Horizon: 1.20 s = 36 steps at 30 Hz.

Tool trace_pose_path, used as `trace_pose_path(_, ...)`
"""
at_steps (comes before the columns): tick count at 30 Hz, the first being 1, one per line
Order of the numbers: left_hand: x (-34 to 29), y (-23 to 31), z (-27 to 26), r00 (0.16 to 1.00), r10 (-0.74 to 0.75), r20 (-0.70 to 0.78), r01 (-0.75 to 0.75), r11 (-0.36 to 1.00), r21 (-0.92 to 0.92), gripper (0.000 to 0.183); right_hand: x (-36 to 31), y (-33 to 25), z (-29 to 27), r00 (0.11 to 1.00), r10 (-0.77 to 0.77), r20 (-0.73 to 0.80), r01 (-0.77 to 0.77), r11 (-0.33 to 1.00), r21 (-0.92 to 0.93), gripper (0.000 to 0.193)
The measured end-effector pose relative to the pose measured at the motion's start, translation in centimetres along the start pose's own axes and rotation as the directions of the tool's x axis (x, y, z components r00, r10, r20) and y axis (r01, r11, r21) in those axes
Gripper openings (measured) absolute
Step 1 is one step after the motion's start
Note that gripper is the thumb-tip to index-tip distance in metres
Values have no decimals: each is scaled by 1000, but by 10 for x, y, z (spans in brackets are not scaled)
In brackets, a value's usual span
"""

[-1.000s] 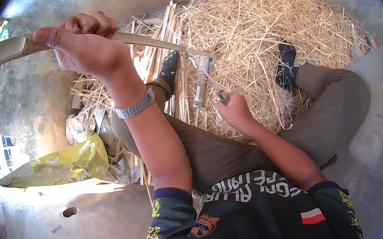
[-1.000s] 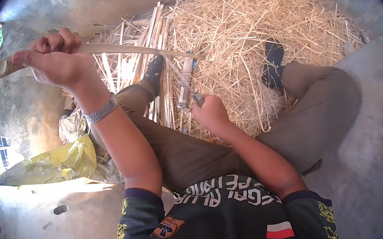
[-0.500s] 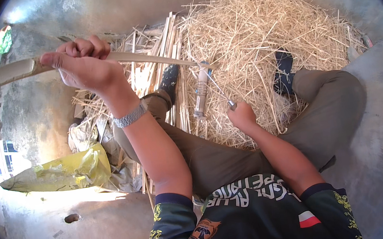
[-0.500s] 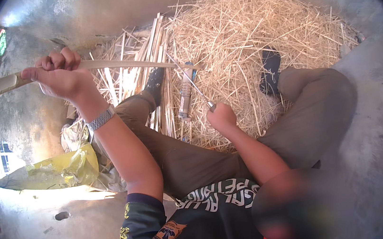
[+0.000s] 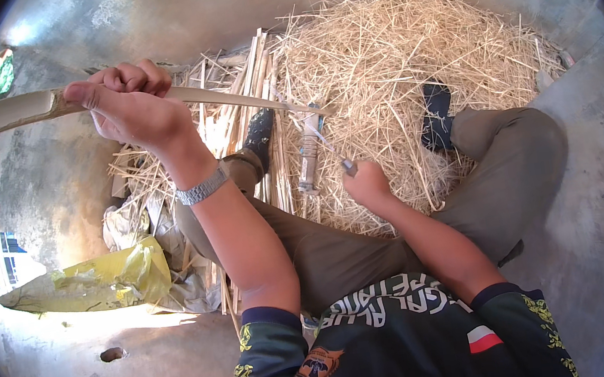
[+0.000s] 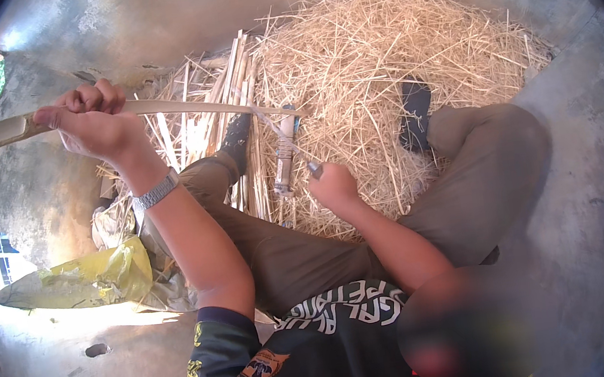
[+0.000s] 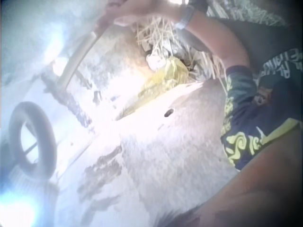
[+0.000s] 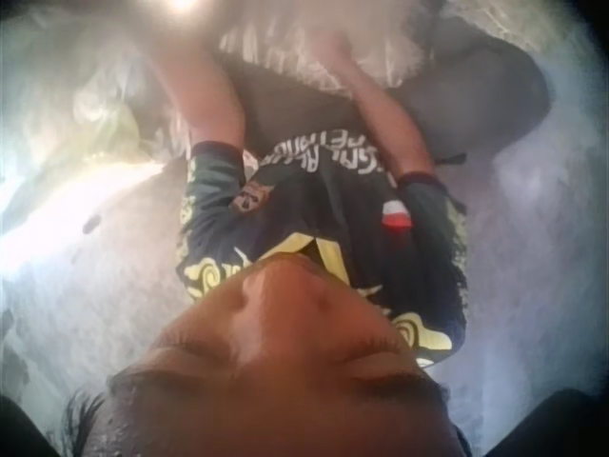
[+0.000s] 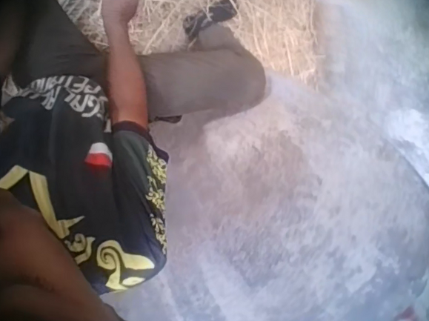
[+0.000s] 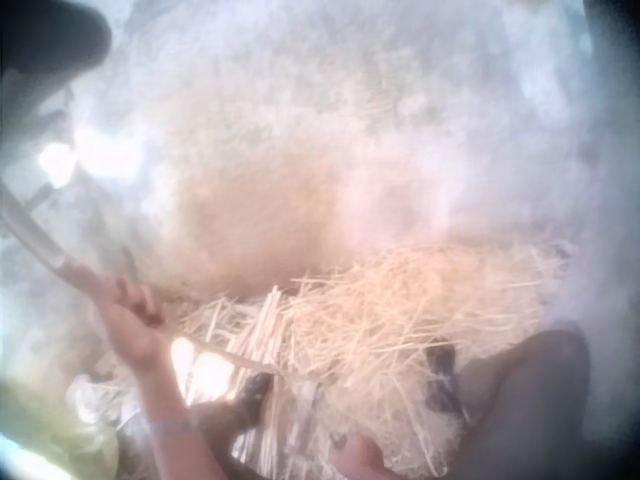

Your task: The person sits cross-legged on a concrete floor and uses a machete to split long bamboo strips into thinner slats. They hold the bamboo with their left hand and strike it with the machete in their right hand, creating a pile of processed bamboo pieces.

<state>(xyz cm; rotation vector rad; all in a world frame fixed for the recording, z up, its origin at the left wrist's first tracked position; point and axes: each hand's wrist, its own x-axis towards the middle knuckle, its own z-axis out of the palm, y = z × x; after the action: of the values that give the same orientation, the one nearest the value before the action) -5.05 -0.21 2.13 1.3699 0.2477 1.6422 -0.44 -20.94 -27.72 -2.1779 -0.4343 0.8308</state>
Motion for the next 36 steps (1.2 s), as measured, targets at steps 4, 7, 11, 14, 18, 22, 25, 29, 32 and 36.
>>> trace_pose_path(4, 2, 0, -2, 1000, 17, -25, -17, 1000, -2, 66, 4, 23, 8, 997, 66, -29, -67, 997, -25, 26)
trace_pose_path(7, 1, -2, 1, 1000, -5, -26, 5, 1000, -1, 68, 17, 52, 13, 939, 343, -23, -344, 938, -47, 27)
trace_pose_path(11, 5, -2, -7, 999, -1, -42, 2, 1000, 23, 69, 14, 21, 11, 963, 269, 16, -267, 960, -83, 28)
trace_pose_path(14, 5, -2, -4, 999, -35, -6, 35, 999, 3, 70, 17, 25, 15, 979, 205, -5, -205, 979, -9, 29)
trace_pose_path(18, 9, -2, -12, 990, -136, 29, 138, 984, -111, 76, 14, 21, 17, 987, 153, 41, -156, 985, 71, 29)
trace_pose_path(22, 12, -2, -14, 990, -140, 23, 142, 988, -66, 82, -1, -10, 8, 998, -60, -9, 60, 988, 144, 23)
trace_pose_path(25, 11, -2, -15, 985, -170, 33, 173, 981, -85, 82, -25, -48, -12, 980, -200, -20, 199, 954, 224, 22)
trace_pose_path(29, 10, -2, -12, 981, -183, 72, 190, 976, -106, 84, -29, -49, -10, 982, -190, 20, 179, 951, 253, 22)
trace_pose_path(32, 10, -2, -11, 980, -194, 46, 198, 972, -127, 85, -13, -30, -7, 990, -78, 116, 57, 984, 168, 26)
trace_pose_path(36, 11, -3, -14, 984, -178, 24, 179, 977, -120, 83, -20, -32, -9, 993, -92, 72, 82, 988, 134, 25)
